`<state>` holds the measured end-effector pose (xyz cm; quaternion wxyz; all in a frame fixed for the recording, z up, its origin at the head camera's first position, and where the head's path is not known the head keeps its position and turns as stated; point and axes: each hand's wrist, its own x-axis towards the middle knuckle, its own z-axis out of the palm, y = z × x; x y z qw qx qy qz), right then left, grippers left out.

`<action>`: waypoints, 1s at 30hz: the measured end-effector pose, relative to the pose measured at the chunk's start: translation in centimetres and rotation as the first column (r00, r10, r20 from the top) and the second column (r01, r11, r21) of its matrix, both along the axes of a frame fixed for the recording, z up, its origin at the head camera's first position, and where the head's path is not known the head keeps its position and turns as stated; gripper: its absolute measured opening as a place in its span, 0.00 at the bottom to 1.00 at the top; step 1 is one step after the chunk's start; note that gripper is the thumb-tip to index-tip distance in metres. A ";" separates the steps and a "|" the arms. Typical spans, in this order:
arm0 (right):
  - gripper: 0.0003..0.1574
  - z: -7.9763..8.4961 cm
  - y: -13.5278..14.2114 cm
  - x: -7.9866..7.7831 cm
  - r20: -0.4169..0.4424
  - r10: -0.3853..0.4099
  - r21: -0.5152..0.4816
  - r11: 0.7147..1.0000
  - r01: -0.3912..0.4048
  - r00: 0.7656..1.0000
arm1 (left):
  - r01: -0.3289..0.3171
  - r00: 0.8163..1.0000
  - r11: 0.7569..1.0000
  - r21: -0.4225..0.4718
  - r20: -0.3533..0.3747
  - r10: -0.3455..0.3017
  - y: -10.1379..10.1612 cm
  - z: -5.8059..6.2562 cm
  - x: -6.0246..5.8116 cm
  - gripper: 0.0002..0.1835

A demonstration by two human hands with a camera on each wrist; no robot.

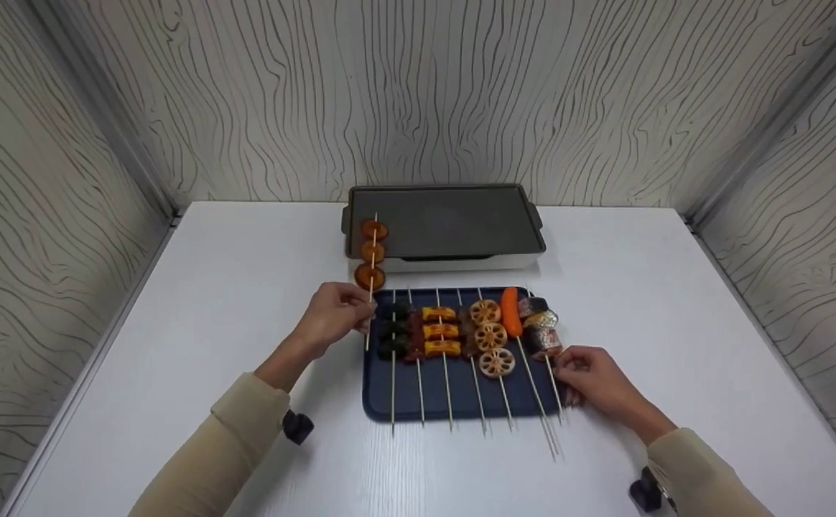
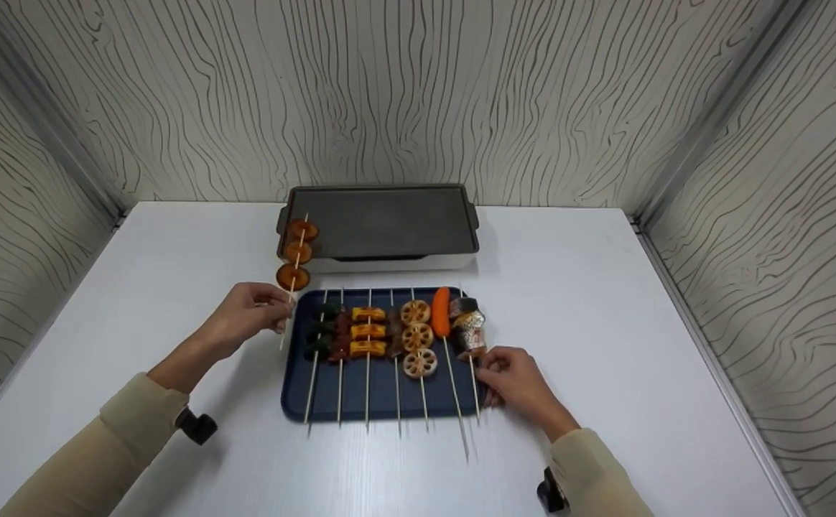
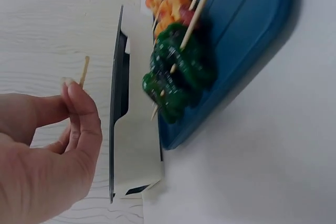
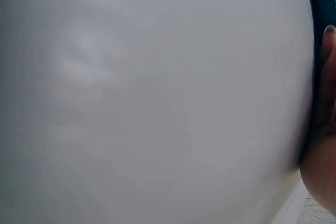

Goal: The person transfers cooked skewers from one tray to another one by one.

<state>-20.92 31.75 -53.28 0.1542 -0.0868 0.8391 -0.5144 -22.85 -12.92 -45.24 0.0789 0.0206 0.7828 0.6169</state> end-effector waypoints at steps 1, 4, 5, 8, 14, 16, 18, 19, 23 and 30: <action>0.07 0.1 0.0 0.0 0.003 0.002 -0.005 1.000 -0.002 1.000 | 0.003 1.000 1.000 0.003 0.004 -0.003 0.0 -0.3 0.5 0.06; 0.07 0.3 -0.1 0.1 0.012 -0.007 -0.015 1.000 0.007 1.000 | 0.011 1.000 1.000 0.015 0.009 -0.011 0.2 -1.0 2.1 0.07; 0.07 0.3 -0.1 0.1 0.013 -0.006 -0.016 1.000 0.006 1.000 | 0.011 1.000 1.000 0.015 0.009 -0.012 0.2 -1.3 2.6 0.07; 0.07 0.4 -0.1 0.1 0.017 -0.008 -0.027 1.000 0.008 1.000 | 0.020 1.000 1.000 0.009 0.007 -0.020 0.4 -1.8 4.0 0.07; 0.07 0.1 0.0 0.1 0.020 -0.003 -0.029 1.000 0.003 1.000 | 0.020 0.999 1.000 0.011 0.030 -0.020 0.9 -2.3 6.1 0.05; 0.07 0.1 0.0 0.1 0.018 -0.006 -0.019 1.000 0.006 1.000 | 0.018 0.999 1.000 0.018 0.040 -0.018 1.0 -2.5 6.6 0.04; 0.07 0.1 -0.1 0.1 0.011 -0.004 -0.005 1.000 0.004 1.000 | 0.018 0.999 1.000 0.020 0.049 -0.019 1.1 -2.8 6.9 0.04; 0.07 0.2 0.0 0.1 0.007 0.000 -0.001 1.000 0.000 1.000 | 0.018 0.998 1.000 0.016 0.052 -0.019 1.0 -3.0 7.1 0.04; 0.07 0.2 0.0 0.1 -0.002 0.007 0.009 1.000 -0.007 1.000 | 0.018 0.999 1.000 -0.014 0.050 -0.017 1.0 -3.6 7.6 0.04; 0.07 0.1 0.0 0.1 0.003 0.003 0.000 1.000 -0.003 1.000 | 0.022 0.999 0.999 -0.026 0.050 -0.021 0.8 -4.1 8.2 0.04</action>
